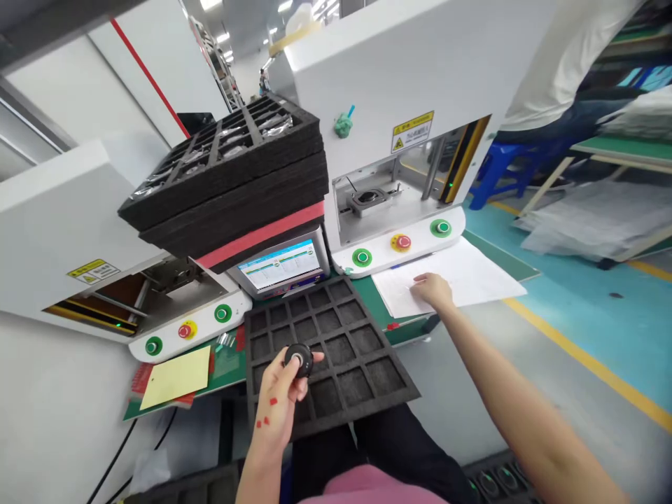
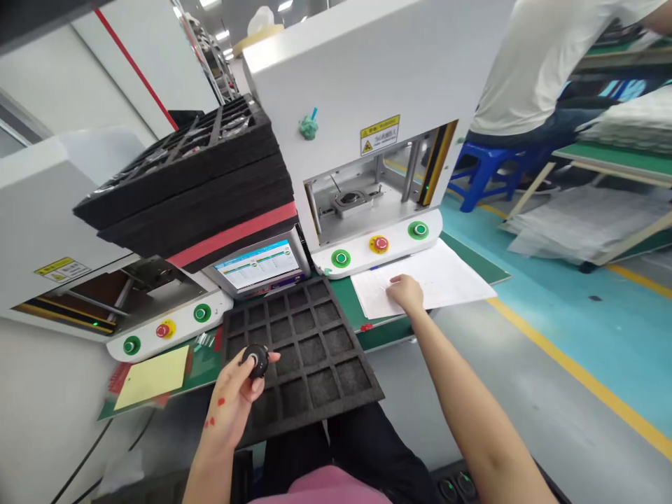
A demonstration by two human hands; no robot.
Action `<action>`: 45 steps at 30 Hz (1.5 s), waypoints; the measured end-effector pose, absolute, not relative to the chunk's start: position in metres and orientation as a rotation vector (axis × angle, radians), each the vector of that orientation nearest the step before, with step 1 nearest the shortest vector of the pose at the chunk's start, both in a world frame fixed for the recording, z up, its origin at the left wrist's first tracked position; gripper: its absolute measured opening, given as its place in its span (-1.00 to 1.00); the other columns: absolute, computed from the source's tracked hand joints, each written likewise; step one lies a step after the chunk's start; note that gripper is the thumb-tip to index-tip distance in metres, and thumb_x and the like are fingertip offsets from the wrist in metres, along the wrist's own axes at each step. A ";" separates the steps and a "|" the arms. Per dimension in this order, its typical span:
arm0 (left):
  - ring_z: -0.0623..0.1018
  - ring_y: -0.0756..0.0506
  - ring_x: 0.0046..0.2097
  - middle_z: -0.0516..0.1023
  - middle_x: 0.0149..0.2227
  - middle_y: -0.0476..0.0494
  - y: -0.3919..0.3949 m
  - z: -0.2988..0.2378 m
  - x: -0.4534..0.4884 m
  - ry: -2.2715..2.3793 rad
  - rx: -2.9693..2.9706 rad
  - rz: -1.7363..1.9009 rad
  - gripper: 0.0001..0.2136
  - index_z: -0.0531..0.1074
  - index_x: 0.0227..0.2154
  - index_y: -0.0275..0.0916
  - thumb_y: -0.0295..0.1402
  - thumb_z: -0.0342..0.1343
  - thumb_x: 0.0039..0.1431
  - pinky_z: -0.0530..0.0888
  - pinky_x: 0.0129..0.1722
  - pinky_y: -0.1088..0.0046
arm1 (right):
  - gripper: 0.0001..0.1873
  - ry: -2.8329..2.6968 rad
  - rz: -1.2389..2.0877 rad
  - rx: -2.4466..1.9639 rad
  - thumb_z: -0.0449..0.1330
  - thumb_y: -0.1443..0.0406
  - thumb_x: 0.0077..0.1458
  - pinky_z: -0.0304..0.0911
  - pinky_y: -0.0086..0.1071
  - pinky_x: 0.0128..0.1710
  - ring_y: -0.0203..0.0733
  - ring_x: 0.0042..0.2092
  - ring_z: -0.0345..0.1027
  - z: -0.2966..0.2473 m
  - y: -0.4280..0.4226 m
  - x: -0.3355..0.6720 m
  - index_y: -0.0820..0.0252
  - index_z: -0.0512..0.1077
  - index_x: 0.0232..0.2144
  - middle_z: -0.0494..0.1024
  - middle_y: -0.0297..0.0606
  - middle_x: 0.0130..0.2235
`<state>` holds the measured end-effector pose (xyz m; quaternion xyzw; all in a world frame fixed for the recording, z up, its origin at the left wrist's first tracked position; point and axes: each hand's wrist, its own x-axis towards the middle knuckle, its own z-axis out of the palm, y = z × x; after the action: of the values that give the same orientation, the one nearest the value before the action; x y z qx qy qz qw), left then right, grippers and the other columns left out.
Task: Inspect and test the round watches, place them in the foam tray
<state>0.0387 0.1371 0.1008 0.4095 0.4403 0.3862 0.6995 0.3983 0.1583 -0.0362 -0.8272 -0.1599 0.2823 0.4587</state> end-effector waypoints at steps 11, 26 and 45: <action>0.35 0.12 -0.59 0.66 -0.32 -0.29 0.131 0.105 0.043 0.934 1.012 0.736 -0.62 0.36 -0.37 -0.30 -0.11 0.34 -0.01 0.28 -0.57 0.58 | -0.45 -0.704 0.958 -1.417 0.51 0.07 -0.30 0.43 -0.32 -0.24 -0.20 -0.31 0.47 0.049 0.124 0.313 0.23 0.48 -0.29 0.56 -0.25 -0.31; 0.47 0.01 -0.46 0.64 -0.26 -0.24 0.119 0.095 0.044 0.763 0.993 0.944 -0.53 0.50 -0.14 -0.29 0.06 0.08 0.19 0.36 -0.49 0.52 | -0.60 -0.509 1.235 -1.023 0.52 0.24 -0.28 0.28 -0.57 -0.58 -0.37 -0.57 0.33 0.095 0.081 0.173 0.17 0.40 -0.44 0.49 -0.38 -0.58; 0.60 -0.14 -0.10 0.56 0.03 -0.28 0.102 0.092 0.056 0.840 1.273 1.159 -0.66 0.31 0.00 -0.17 -0.07 0.01 0.30 0.52 -0.16 0.36 | -0.45 -0.146 1.284 -0.945 0.55 0.16 -0.43 0.18 -0.51 -0.58 -0.43 -0.63 0.15 0.101 0.086 0.135 0.16 0.31 -0.46 0.35 -0.53 -0.67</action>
<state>0.0558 0.1021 0.0916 0.5435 0.3587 0.4950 0.5752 0.1355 0.0862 0.1012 -0.4237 -0.0655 0.5756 0.6964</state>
